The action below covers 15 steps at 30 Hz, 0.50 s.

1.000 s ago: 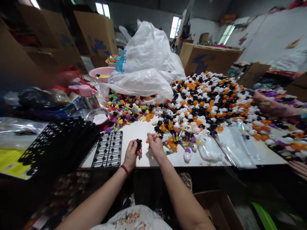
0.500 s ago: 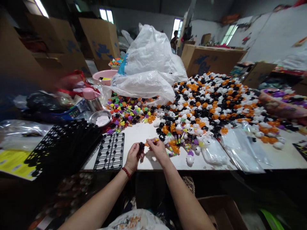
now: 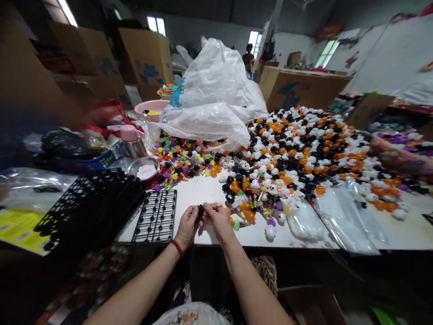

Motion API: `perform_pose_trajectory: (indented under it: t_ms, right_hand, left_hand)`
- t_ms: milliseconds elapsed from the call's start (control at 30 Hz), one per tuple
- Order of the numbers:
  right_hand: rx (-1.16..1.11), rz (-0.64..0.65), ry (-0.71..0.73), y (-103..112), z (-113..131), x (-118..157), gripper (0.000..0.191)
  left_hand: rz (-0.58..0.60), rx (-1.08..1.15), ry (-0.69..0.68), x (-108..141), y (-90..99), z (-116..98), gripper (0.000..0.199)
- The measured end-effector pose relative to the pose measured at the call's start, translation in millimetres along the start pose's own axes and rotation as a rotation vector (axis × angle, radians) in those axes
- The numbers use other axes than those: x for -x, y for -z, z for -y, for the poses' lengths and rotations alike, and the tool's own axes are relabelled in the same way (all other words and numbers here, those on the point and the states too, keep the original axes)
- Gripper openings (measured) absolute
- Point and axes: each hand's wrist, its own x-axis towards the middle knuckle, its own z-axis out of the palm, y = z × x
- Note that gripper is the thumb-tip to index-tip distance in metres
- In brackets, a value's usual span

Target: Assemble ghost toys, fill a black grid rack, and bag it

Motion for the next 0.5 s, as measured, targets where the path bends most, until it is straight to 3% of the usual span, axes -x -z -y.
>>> perform_pose_trajectory:
  t_ms: [133,400,500]
  right_hand:
    - [0.093,-0.01,0.048,-2.9,1.2,-1.2,0.041]
    - [-0.001,0.069,-0.013,22.5,26.9,-5.5,0.041]
    - [0.073,0.103,0.0,26.9,31.2,-3.2,0.04]
  left_hand:
    - [-0.013,0.016,-0.014,0.3,1.5,-1.6,0.043]
    - [0.024,0.066,0.035,2.5,-1.9,-7.1,0.043]
    - [0.019,0.054,0.021,1.7,-1.9,-6.7,0.043]
